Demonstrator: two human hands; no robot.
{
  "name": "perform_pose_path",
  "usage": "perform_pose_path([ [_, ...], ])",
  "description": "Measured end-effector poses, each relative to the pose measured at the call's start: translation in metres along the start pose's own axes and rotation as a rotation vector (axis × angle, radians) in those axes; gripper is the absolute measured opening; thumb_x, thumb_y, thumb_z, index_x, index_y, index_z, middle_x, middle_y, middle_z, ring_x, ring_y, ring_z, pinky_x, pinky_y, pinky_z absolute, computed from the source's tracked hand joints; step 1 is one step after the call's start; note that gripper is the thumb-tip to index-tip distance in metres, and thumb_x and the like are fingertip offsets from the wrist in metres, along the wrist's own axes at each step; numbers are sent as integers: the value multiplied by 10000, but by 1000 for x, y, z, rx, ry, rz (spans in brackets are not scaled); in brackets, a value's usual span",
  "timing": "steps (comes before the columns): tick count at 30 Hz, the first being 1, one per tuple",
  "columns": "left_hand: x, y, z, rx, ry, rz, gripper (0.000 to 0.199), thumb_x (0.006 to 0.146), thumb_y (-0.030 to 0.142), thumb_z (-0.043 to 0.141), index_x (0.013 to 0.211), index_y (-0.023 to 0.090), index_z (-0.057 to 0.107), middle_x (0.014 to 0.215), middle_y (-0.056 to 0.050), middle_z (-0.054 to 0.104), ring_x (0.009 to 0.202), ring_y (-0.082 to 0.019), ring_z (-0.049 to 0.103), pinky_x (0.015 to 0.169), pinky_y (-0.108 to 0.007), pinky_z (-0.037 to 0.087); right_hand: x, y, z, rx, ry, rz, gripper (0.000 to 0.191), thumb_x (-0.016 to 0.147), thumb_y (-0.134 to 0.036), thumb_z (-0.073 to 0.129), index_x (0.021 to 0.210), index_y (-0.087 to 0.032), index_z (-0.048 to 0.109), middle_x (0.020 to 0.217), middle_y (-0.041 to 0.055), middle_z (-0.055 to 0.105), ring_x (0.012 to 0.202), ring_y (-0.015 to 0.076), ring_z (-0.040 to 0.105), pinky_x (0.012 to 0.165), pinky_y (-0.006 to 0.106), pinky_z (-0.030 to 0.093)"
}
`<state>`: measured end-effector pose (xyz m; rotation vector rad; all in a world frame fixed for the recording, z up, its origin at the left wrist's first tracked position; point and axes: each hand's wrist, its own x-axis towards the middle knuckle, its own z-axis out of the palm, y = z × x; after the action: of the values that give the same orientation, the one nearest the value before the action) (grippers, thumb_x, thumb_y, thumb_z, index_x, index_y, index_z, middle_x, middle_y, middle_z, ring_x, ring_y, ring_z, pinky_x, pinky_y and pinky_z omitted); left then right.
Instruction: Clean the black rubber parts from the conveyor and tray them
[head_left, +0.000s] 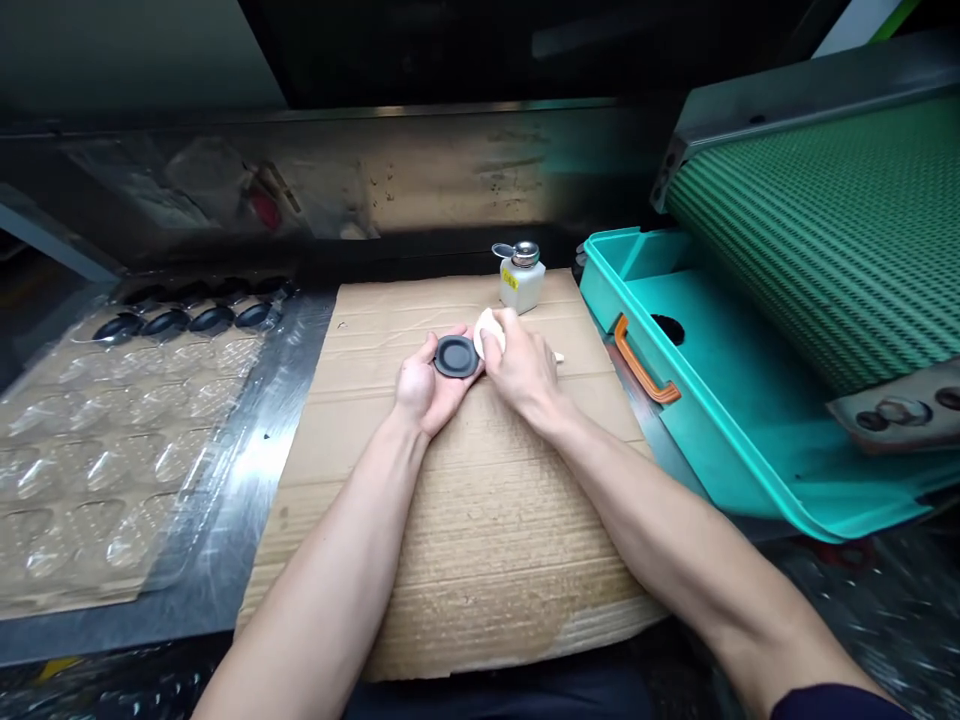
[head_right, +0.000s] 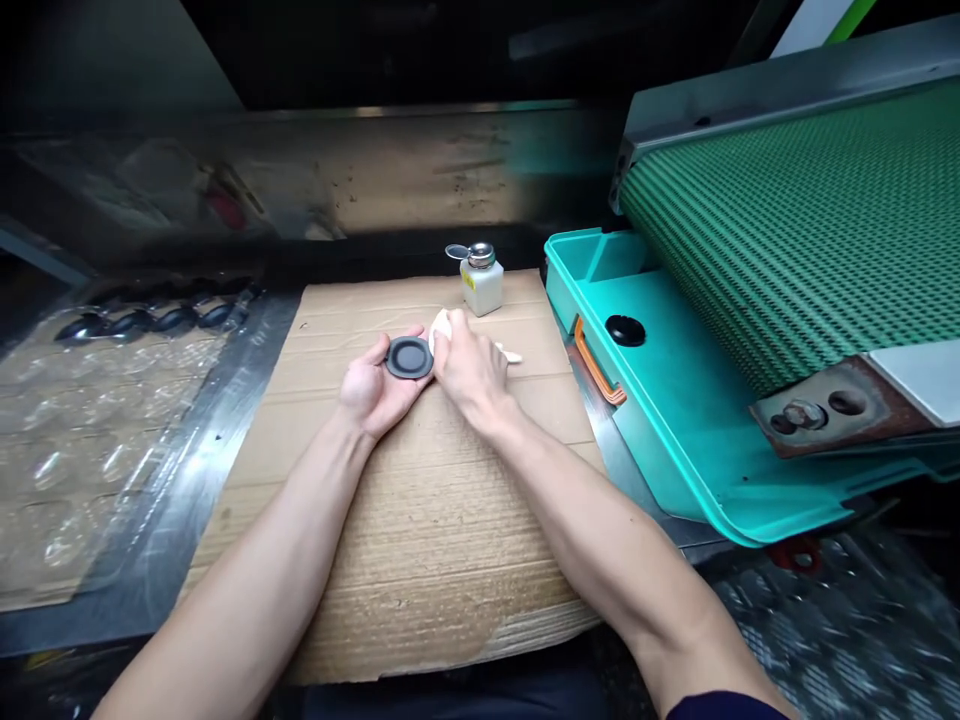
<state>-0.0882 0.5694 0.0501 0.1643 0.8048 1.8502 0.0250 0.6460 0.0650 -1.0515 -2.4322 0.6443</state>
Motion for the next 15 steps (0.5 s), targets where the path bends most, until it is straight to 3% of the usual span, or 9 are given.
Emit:
perform_pose_path([
  [4, -2, 5, 1, -129, 8, -81, 447, 1015, 366, 220, 1226, 113, 522, 1297, -196, 600, 1227, -307, 574, 901, -481, 567, 6, 10, -3, 170, 161, 34, 417, 1003, -444, 308, 1332, -220, 434, 1095, 90, 680, 975, 259, 638, 840, 372, 472],
  [9, -8, 13, 1, -219, -9, -97, 489, 989, 306, 186, 1359, 97, 429, 1274, -213, 603, 1228, -338, 569, 875, -533, 572, 3, 13, 0, 272, 220, 7, 413, 990, -461, 346, 1303, -216, 458, 1111, 89, 667, 979, 251, 636, 840, 380, 491],
  [15, -10, 18, -3, -277, -11, -93, 504, 995, 282, 209, 1420, 56, 359, 1295, -209, 585, 1242, -307, 564, 865, -395, 604, 1, 10, 5, 461, 280, -25, 419, 971, -484, 400, 1274, -209, 490, 1048, 81, 667, 914, 235, 647, 808, 382, 518],
])
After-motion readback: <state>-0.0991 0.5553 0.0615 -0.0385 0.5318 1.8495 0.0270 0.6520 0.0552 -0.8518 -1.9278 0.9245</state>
